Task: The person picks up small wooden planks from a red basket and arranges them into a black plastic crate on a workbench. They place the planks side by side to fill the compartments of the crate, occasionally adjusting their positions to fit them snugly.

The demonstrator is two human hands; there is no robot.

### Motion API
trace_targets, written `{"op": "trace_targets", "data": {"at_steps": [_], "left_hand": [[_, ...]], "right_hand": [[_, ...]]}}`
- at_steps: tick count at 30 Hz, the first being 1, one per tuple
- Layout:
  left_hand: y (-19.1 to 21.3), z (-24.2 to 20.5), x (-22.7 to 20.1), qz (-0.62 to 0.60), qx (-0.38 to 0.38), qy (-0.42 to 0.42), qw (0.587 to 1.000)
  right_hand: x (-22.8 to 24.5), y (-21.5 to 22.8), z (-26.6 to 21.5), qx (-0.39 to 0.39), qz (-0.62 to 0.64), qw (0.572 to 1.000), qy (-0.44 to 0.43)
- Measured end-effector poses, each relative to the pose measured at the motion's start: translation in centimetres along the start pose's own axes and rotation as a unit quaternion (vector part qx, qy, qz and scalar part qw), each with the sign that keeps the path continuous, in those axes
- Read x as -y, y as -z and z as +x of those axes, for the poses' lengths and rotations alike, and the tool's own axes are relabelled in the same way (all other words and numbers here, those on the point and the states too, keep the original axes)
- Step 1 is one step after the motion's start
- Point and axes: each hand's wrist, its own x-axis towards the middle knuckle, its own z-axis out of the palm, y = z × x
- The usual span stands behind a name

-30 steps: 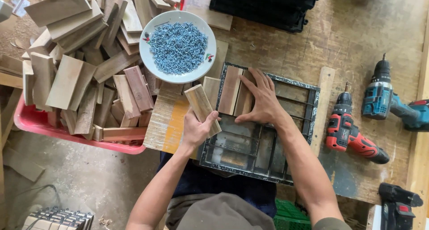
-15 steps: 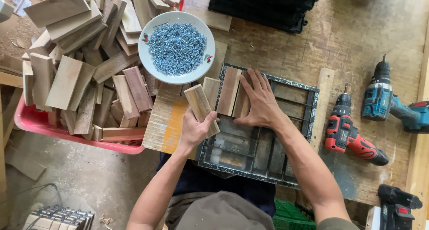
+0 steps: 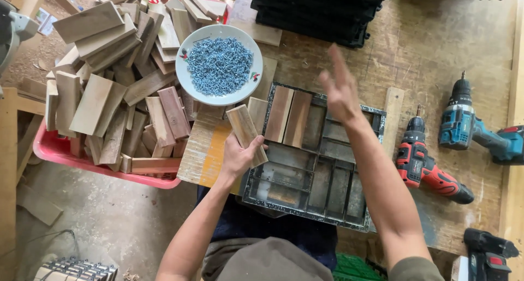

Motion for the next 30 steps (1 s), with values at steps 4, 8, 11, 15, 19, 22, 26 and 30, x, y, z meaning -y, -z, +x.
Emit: {"op": "trace_targets", "data": {"at_steps": [4,8,11,15,19,22,26,30], "left_hand": [[0.1,0.7,2.5,-0.016,0.014,0.026,0.999],[0.2,1.1,2.0,-0.014,0.01,0.028,0.999],[-0.1,0.6,2.3,-0.019,0.001,0.041,0.999],[0.0,0.7,2.7,-0.022,-0.006,0.029,0.999],[-0.9,-0.8,1.4,0.012,-0.015,-0.031,0.999],[-2.5,-1.9,-0.1,-0.058,0.042,-0.036,0.997],[-5.2,-1.7,-1.6,-0.187,0.09,0.052,0.977],[-5.7,-2.7,-3.0,-0.213,0.026,-0.052,0.975]], "right_hand": [[2.9,-0.1,5.5,-0.156,0.042,0.981,0.107],[-2.8,-8.1,6.4,-0.069,-0.101,0.991,0.046],[-6.2,-10.3,5.5,0.043,-0.204,0.977,0.048],[-6.5,-9.6,4.7,-0.052,-0.058,0.993,0.089],[-5.4,-9.2,-0.5,-0.142,0.014,0.988,0.06],[-1.0,-8.7,-5.8,0.021,0.335,0.937,-0.097],[0.0,-8.9,-9.9,0.0,0.576,0.802,-0.159],[-1.4,-5.9,-10.2,-0.103,0.678,0.713,-0.149]]}}
